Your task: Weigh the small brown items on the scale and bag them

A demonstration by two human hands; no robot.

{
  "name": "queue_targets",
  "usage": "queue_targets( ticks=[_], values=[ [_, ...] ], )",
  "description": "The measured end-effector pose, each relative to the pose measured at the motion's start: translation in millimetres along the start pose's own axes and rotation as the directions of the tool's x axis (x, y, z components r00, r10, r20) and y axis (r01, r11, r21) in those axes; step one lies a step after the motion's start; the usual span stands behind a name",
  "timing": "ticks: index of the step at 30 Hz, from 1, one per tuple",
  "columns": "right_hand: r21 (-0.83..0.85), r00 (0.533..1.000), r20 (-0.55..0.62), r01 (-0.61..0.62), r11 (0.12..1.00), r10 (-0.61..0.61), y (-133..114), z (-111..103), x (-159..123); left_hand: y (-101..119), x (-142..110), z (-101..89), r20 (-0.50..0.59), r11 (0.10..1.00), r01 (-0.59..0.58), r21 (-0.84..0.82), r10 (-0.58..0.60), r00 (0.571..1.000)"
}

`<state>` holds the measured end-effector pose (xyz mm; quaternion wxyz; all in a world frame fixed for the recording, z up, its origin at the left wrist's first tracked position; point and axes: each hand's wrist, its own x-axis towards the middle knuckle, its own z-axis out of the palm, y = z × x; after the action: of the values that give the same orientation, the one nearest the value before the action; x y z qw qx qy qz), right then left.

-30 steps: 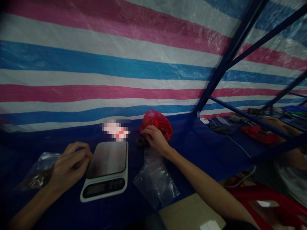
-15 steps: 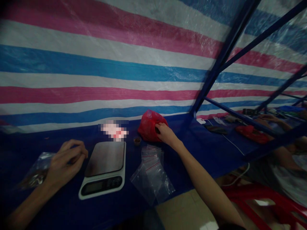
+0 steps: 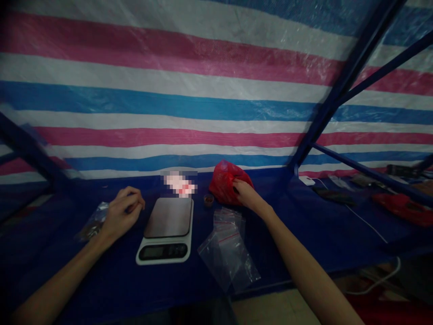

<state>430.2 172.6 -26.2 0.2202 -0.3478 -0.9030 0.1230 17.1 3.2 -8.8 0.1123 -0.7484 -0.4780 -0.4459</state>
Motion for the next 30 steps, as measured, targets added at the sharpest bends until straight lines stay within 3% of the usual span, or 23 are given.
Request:
queue_targets(
  ticks=[11,18,25,30],
  values=[
    [0.141,0.999,0.024,0.032,0.989,-0.036,-10,-2,0,-5,0,1.6,0.077,0.987,0.162,-0.022,-0.16,0.984],
    [0.154,0.997,-0.075,0.026,0.988,-0.014,-12,-6,2,-11,-2,-1.0,0.063,0.986,0.168,0.019,-0.169,0.984],
    [0.12,0.961,-0.264,-0.051,0.991,0.082,-5,-16,1,-14,-4,0.2,0.047,0.977,0.196,0.083,-0.2,0.979],
    [0.117,0.95,-0.297,-0.07,0.991,0.102,-7,-23,-3,-16,-6,2.5,0.071,0.972,0.203,0.114,-0.212,0.975]
  ],
)
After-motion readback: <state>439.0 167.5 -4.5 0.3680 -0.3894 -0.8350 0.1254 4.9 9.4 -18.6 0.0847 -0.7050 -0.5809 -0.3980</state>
